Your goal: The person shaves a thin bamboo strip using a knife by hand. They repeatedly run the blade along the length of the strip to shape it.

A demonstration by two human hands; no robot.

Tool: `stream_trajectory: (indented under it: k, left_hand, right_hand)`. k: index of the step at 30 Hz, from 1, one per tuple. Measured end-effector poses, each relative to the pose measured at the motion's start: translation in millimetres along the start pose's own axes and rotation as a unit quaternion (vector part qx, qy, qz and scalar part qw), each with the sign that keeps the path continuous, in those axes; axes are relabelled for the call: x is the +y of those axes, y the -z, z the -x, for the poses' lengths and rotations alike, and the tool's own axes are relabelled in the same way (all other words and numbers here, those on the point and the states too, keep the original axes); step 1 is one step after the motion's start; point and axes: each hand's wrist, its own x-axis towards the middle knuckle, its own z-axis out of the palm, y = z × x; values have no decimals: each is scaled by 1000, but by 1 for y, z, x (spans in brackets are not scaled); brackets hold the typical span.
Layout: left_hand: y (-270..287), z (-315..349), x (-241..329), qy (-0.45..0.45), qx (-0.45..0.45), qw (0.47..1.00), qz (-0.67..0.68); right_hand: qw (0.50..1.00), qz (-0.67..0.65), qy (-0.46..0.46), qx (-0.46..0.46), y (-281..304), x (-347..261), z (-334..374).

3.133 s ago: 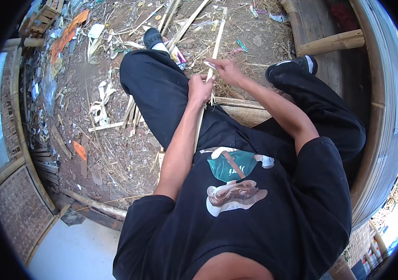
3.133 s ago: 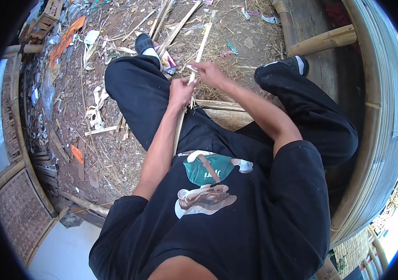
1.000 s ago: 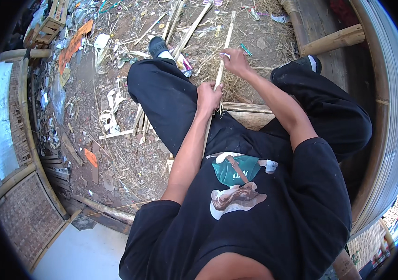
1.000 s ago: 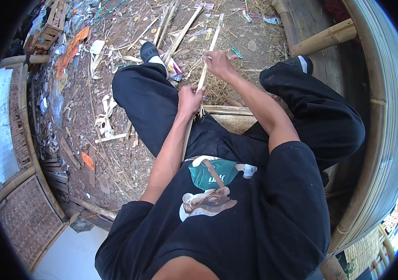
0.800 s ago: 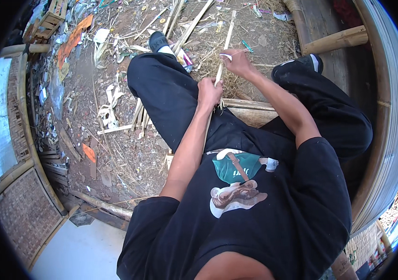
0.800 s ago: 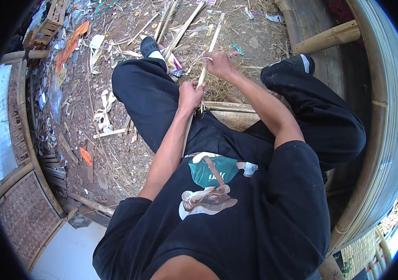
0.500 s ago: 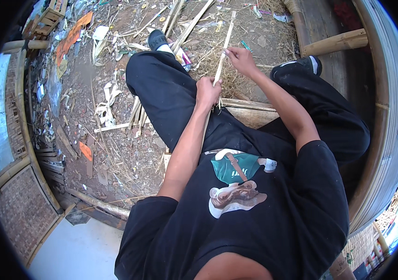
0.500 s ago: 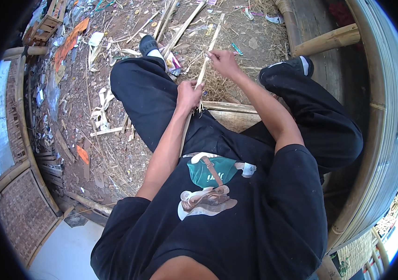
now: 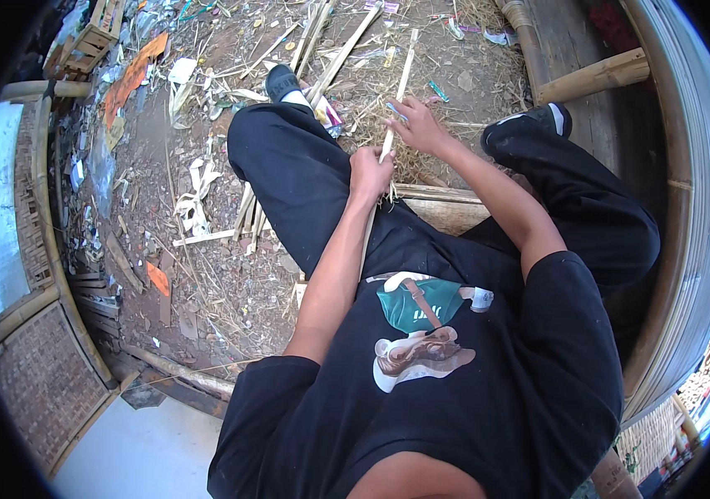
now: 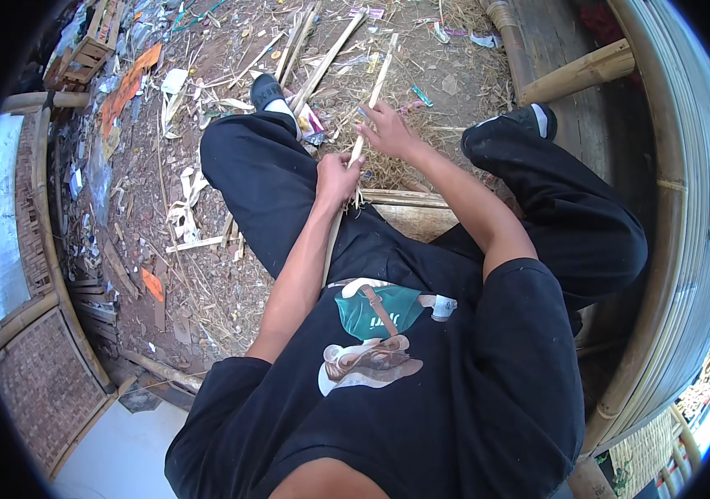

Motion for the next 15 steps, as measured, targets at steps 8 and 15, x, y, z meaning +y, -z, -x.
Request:
stream_trajectory:
  k: [8,15]
  left_hand:
    - [0,2,4,13,-8,1000,-17]
    - [3,7,10,29,-10,999,-9]
  right_hand:
    - [995,-1,35,96,-14,7,1]
    - [993,-10,-43,109,-12,-4,-3]
